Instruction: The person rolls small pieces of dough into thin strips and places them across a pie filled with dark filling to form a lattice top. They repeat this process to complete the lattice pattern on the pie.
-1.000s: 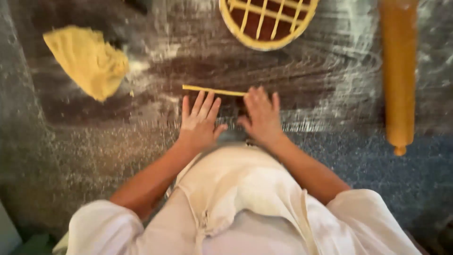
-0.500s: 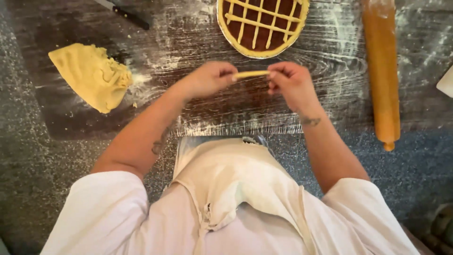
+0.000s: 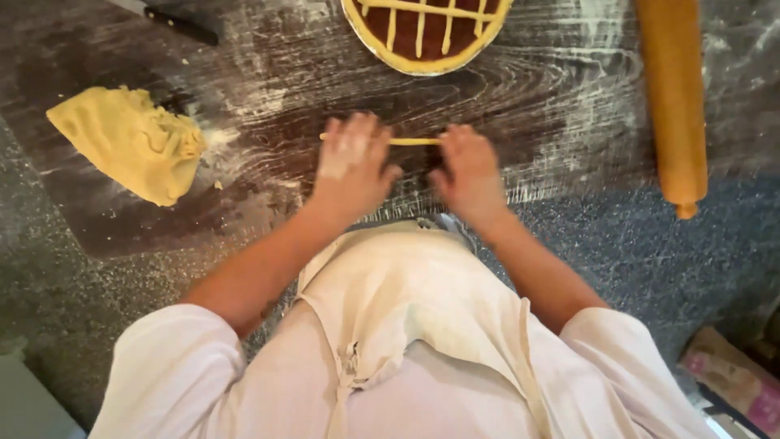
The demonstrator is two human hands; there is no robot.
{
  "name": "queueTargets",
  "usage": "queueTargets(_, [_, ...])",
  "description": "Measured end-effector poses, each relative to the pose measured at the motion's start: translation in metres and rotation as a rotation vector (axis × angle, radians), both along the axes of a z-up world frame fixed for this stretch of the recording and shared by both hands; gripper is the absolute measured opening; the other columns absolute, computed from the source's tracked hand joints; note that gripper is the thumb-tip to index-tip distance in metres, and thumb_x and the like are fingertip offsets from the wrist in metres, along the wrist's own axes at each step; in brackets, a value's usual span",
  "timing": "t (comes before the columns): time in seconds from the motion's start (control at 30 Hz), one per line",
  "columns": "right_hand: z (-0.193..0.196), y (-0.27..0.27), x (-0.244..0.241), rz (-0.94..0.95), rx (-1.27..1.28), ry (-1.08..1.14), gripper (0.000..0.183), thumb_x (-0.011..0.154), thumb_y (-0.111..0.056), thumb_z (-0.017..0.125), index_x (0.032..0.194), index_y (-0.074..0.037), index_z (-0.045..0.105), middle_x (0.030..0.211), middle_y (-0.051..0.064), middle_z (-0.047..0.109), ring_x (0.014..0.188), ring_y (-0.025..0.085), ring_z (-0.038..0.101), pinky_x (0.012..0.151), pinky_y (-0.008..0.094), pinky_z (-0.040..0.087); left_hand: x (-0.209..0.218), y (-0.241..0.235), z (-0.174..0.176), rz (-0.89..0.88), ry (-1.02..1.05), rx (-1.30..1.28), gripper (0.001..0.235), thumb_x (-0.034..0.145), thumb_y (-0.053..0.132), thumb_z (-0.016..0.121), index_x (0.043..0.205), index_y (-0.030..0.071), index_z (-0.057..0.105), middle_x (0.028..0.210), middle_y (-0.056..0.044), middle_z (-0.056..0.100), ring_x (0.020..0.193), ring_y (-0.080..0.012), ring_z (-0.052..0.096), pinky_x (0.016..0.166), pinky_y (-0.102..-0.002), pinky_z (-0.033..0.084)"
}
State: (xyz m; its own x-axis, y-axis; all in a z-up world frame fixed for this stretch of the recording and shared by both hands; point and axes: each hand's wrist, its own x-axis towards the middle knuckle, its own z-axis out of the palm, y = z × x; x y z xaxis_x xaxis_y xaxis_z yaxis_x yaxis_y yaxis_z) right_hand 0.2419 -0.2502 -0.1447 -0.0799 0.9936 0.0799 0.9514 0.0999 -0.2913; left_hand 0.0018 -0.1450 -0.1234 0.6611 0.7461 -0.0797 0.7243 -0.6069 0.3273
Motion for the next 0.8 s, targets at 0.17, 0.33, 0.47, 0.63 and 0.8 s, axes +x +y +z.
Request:
queueTargets(0.17, [-0.030, 0.006, -0.038, 0.034, -0.263, -0.004, 0.098, 0.089, -0.049, 0.076, 0.159, 0.006, 0.034, 0.169, 0.026, 0.019, 0.156, 0.045, 0.015, 0.120, 0.071, 0.004, 0.029, -0.022, -0.041, -0.200, -0.094, -0.167, 0.103, 0.089, 0.071, 0.059, 0.159, 0.000, 0.034, 0.169, -0.021, 0.024, 0.157, -0.0381, 0.020, 0.127, -0.061, 0.011])
queueTargets(0.33, [0.003, 0.009, -0.041, 0.028, -0.366, -0.240, 0.079, 0.101, -0.044, 0.044, 0.163, 0.001, 0.027, 0.170, 0.022, 0.021, 0.157, 0.039, 0.015, 0.123, 0.067, 0.009, 0.024, -0.028, -0.014, -0.147, -0.066, 0.082, 0.085, 0.102, 0.068, 0.051, 0.154, 0.000, 0.053, 0.161, -0.021, 0.042, 0.150, -0.0416, 0.030, 0.122, -0.065, 0.017])
queueTargets(0.47, [-0.037, -0.042, -0.027, 0.044, -0.233, -0.037, 0.101, 0.087, -0.069, 0.056, 0.160, -0.002, 0.033, 0.169, 0.022, 0.023, 0.156, 0.042, 0.018, 0.119, 0.074, 0.007, 0.006, -0.068, -0.020, -0.093, 0.009, -0.084, 0.093, 0.094, 0.072, 0.043, 0.159, 0.006, 0.036, 0.168, -0.015, 0.029, 0.154, -0.0390, 0.024, 0.123, -0.067, 0.016])
queueTargets(0.63, [-0.033, 0.035, -0.008, -0.094, -0.217, -0.037, 0.086, 0.103, -0.061, 0.053, 0.163, -0.003, 0.030, 0.170, 0.022, 0.019, 0.156, 0.042, 0.015, 0.118, 0.074, 0.006, 0.032, -0.012, -0.039, 0.055, -0.100, 0.208, 0.087, 0.097, 0.071, 0.046, 0.154, 0.005, 0.047, 0.162, -0.020, 0.038, 0.149, -0.0424, 0.034, 0.118, -0.069, 0.024])
queueTargets(0.8, [-0.038, 0.015, 0.023, -0.041, -0.121, -0.040, 0.050, 0.105, -0.039, 0.058, 0.149, -0.017, 0.056, 0.167, 0.012, 0.035, 0.154, 0.036, 0.028, 0.117, 0.072, 0.012, 0.015, -0.032, -0.021, -0.036, -0.041, 0.184, 0.097, 0.075, 0.057, 0.077, 0.152, 0.005, 0.048, 0.161, -0.023, 0.040, 0.149, -0.0431, 0.036, 0.120, -0.068, 0.025])
